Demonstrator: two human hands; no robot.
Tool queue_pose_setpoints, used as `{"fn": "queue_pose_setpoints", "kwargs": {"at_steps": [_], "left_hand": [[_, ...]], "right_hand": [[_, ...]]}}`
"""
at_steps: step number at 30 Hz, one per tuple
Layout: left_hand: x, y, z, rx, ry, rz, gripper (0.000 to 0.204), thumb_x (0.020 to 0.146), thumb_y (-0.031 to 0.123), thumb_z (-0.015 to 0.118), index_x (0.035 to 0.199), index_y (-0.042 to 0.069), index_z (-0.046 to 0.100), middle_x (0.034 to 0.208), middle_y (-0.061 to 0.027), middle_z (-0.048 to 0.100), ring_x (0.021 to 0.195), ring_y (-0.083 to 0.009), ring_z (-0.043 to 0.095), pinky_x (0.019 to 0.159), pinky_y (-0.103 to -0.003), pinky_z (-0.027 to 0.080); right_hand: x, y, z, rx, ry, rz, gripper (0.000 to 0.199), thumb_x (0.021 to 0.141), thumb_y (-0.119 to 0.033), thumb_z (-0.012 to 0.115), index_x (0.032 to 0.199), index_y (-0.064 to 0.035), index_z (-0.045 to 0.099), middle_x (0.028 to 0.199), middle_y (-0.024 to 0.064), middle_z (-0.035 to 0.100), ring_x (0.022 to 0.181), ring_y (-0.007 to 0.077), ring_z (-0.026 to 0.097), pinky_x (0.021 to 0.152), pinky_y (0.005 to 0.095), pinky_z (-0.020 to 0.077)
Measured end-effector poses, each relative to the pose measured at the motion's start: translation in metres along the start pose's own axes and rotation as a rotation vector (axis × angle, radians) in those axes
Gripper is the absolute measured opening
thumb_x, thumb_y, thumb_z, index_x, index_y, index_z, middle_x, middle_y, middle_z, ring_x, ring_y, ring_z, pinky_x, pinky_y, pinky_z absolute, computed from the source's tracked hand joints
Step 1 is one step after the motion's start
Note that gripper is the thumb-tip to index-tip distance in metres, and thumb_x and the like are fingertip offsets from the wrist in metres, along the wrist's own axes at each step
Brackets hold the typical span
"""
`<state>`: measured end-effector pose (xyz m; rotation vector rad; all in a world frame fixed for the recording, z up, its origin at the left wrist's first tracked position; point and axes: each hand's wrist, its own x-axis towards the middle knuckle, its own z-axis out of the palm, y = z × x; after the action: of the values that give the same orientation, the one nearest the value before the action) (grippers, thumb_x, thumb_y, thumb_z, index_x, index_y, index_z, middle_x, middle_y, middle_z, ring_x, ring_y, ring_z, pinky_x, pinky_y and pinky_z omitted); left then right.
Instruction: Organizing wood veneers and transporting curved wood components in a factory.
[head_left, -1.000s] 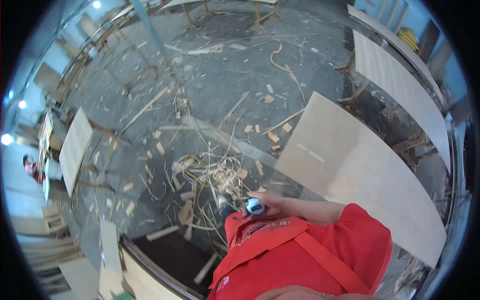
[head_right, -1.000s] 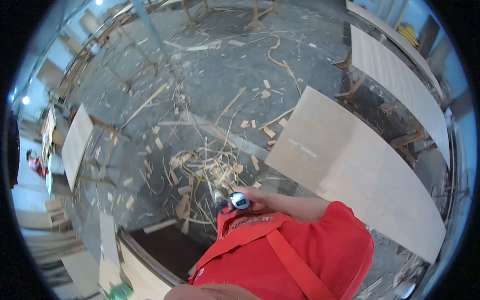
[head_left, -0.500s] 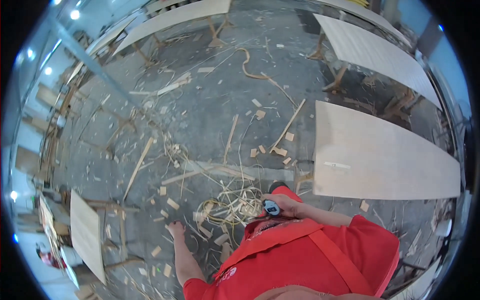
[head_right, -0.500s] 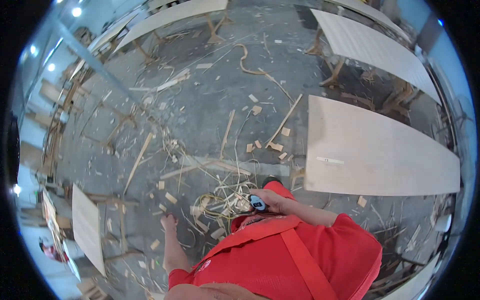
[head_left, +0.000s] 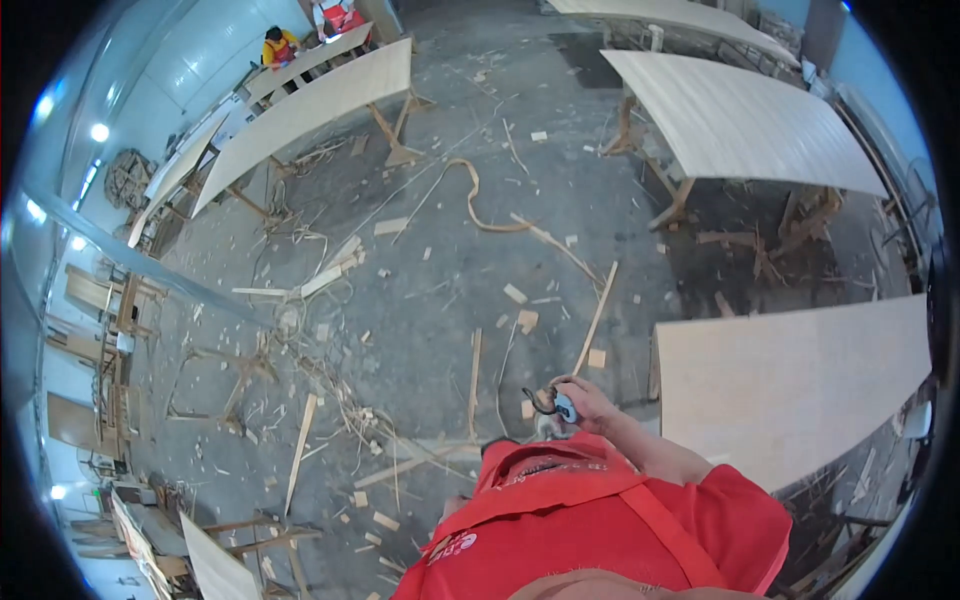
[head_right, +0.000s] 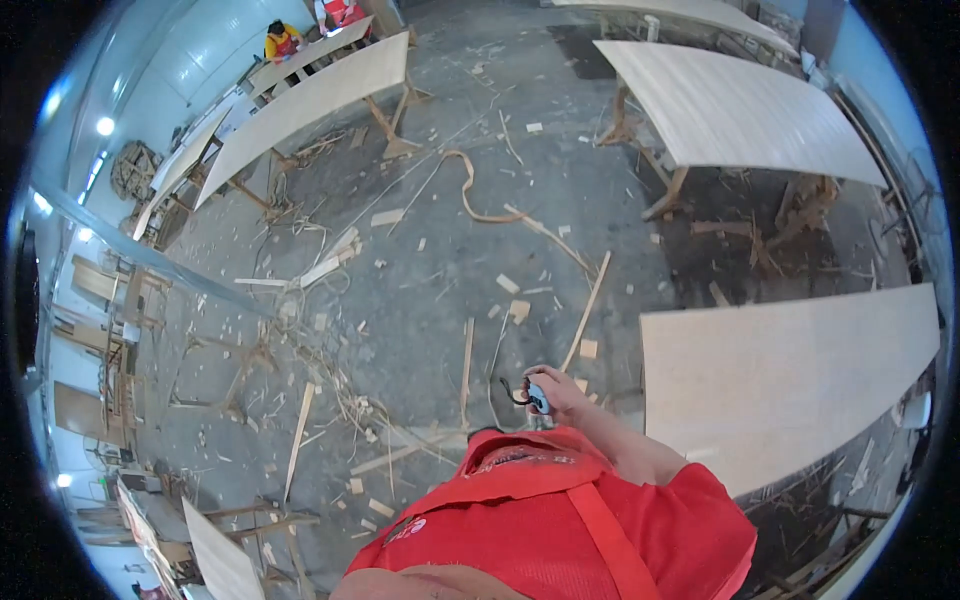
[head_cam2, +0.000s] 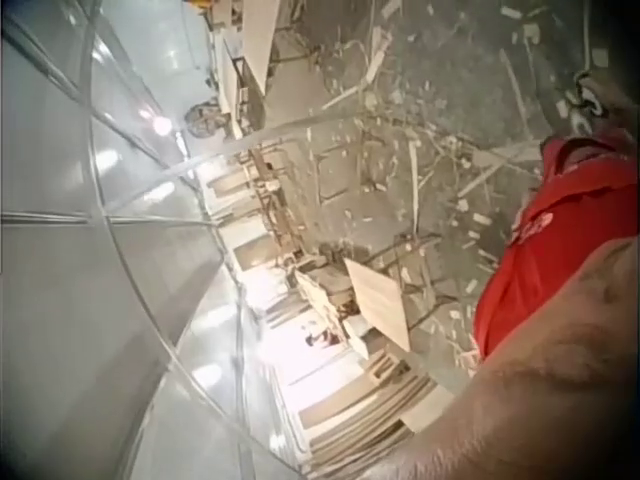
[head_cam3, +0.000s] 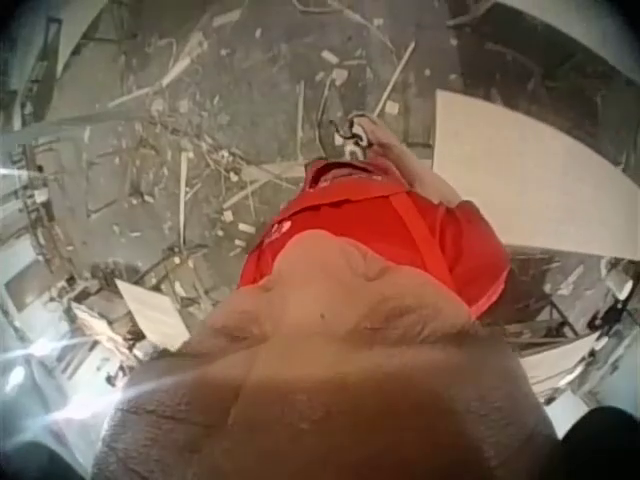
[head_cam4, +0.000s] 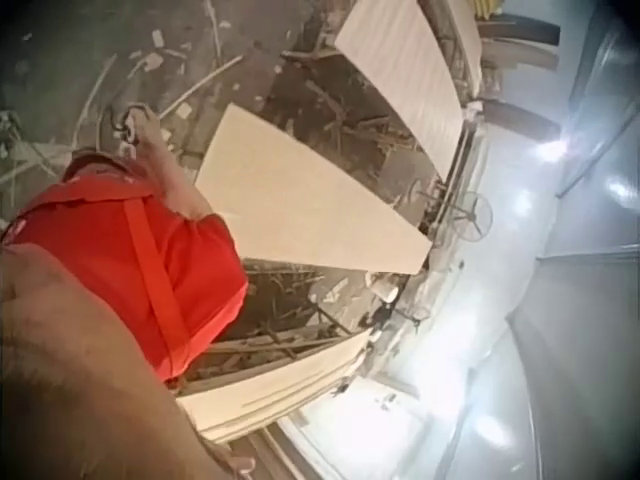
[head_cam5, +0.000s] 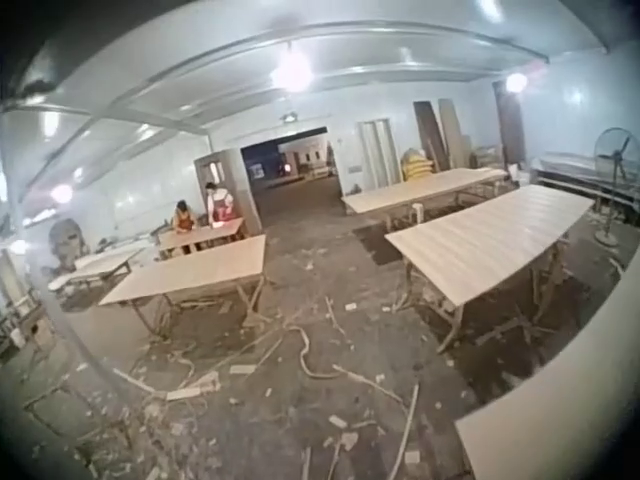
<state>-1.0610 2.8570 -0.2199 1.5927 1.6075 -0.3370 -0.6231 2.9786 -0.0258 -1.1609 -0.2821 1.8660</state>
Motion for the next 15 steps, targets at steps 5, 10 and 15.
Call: {"fn": "queue_pose_setpoints", "kwargs": {"at_steps": [5, 10, 15], "left_hand": [[0.1, 0.042, -0.066, -0.032, 0.034, -0.144, 0.036, 0.082, 0.035, 0.061, 0.094, 0.003, 0.074, 0.085, -0.0213, 0.071, 0.084, -0.0363, 0.07, 0.071, -0.045, 0.056], [0.236, 0.073, -0.148, -0.045, 0.046, -0.273, 0.042, 0.082, 0.041, 0.06, 0.095, 0.004, 0.074, 0.086, -0.0238, 0.07, 0.091, -0.0394, 0.069, 0.074, -0.045, 0.057], [0.372, 0.124, -0.303, -0.109, 0.097, -0.143, 0.037, 0.083, 0.033, 0.061, 0.09, -0.001, 0.073, 0.078, -0.0254, 0.07, 0.081, -0.0355, 0.072, 0.065, -0.045, 0.057]], "right_hand": [[0.079, -0.102, 0.015, -0.06, 0.055, -0.075, 0.017, 0.096, -0.016, 0.054, 0.109, -0.0063, 0.06, 0.09, 0.0087, 0.064, 0.077, 0.0181, 0.063, 0.058, 0.0346, 0.0554], [0.2, -0.163, 0.005, -0.065, 0.14, -0.052, 0.018, 0.095, -0.016, 0.055, 0.109, -0.0065, 0.06, 0.09, 0.0091, 0.065, 0.078, 0.0184, 0.064, 0.058, 0.0344, 0.0555], [0.322, -0.199, -0.06, 0.021, 0.422, -0.015, 0.018, 0.092, -0.019, 0.057, 0.098, -0.0032, 0.062, 0.08, 0.0107, 0.063, 0.066, 0.0208, 0.064, 0.052, 0.0372, 0.0541]]}}
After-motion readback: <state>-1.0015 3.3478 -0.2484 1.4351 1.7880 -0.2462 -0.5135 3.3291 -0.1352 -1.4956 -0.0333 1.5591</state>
